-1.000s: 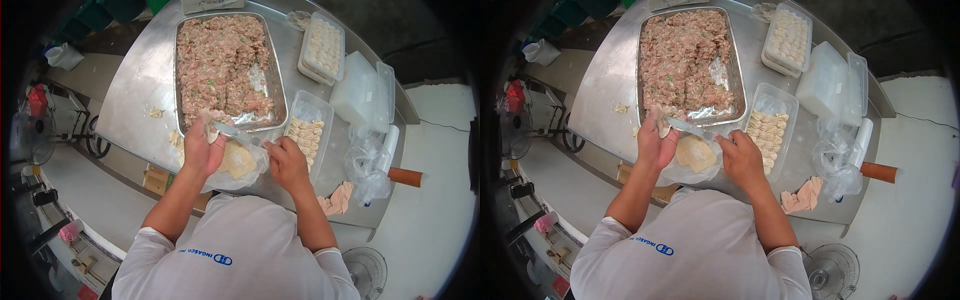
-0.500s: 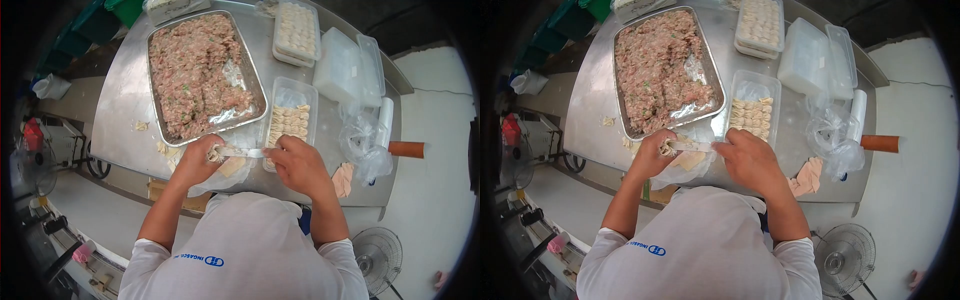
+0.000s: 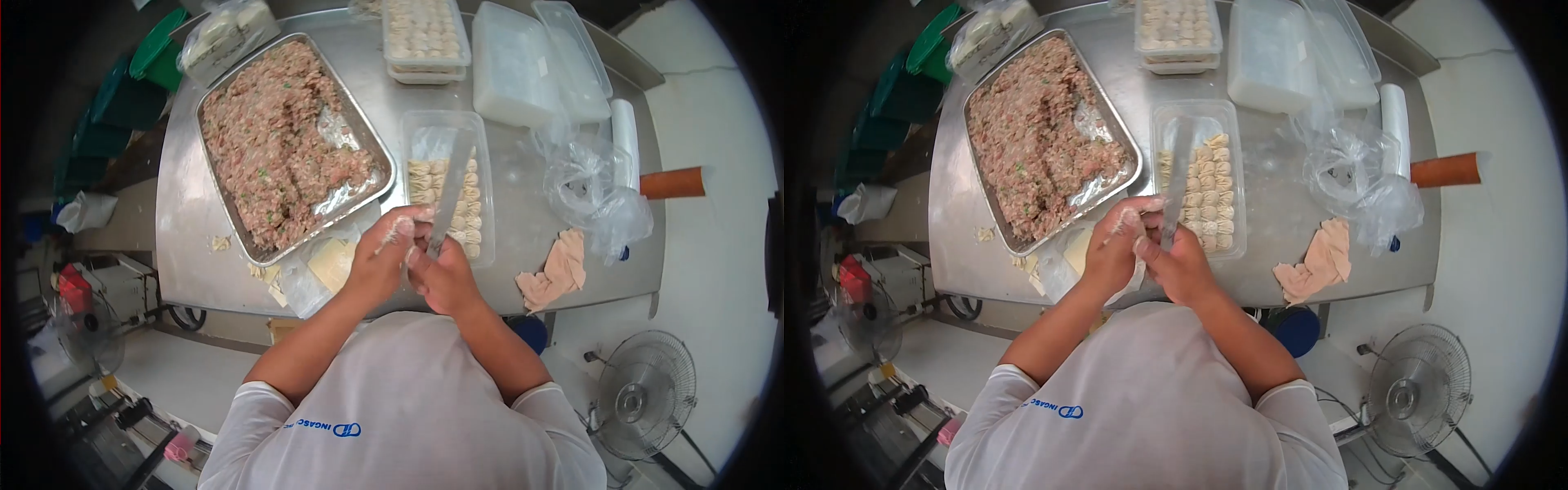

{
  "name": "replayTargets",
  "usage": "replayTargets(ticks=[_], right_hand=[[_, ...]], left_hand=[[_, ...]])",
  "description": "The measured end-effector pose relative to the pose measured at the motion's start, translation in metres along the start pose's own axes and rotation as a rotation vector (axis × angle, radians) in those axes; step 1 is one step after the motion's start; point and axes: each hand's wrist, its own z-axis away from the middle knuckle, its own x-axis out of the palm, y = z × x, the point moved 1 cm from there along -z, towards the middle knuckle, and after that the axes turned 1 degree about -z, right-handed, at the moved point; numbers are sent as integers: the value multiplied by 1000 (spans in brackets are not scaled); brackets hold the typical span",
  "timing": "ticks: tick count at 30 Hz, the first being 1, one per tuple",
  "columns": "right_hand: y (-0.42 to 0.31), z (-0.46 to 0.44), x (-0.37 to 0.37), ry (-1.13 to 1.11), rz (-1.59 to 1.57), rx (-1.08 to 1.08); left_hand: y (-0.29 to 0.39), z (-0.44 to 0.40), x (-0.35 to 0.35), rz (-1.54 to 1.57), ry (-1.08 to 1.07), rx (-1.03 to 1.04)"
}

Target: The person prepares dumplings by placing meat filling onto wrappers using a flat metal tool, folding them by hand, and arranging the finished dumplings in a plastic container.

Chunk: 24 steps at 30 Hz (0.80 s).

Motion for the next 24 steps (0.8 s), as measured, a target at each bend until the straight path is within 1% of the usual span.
replayTargets(ticks=[1, 2, 3, 4, 5, 6, 8, 9, 10, 11, 12, 13, 14, 15, 17, 20, 22, 23, 24], right_hand=[[2, -1, -10, 26, -103, 27], [2, -2, -19, 52, -206, 52], [1, -1, -27, 65, -220, 42], [0, 1, -35, 118, -266, 4], [-1, 2, -43, 170, -311, -33], [0, 4, -52, 181, -325, -39], [0, 9, -69, 174, -399, -73], [0, 11, -75, 187, -415, -80], [-2, 12, -80, 234, -280, -44], [-2, 14, -86, 279, -144, -5], [1, 15, -95, 288, -156, -7], [8, 14, -105, 360, 29, -80], [13, 13, -113, 429, 216, -152], [16, 13, -118, 433, 207, -153], [20, 13, -126, 508, 215, -154], [22, 16, -131, 513, 219, -178], [20, 18, -130, 514, 209, -190], [19, 18, -130, 504, 208, -205], [18, 18, -131, 511, 201, -202]], left_hand=[[-3, -4, -1, -12, -14, -12], [-5, -10, -5, -380, -70, 226], [-1, -16, -2, -742, -130, 468], [2, -19, 1, -748, -147, 460], [7, -21, 6, -824, -253, 468], [11, -24, 12, -898, -361, 475], [8, -38, 16, -947, -438, 485], [7, -49, 12, -1013, -517, 478], [4, -63, 11, -1077, -597, 473], [-1, -81, 11, -1136, -573, 557], [-7, -102, 11, -1180, -535, 539], [-11, -123, 12, -1226, -493, 523], [-15, -144, 14, -1252, -446, 442], [-19, -161, 16, -1276, -396, 359], [-28, -191, 19, -1312, -389, 360], [-45, -211, 18, -1353, -383, 345], [-52, -217, 12, -1524, -443, 259], [-55, -221, 10, -1527, -454, 255], [-55, -222, 11, -1527, -425, 154]])
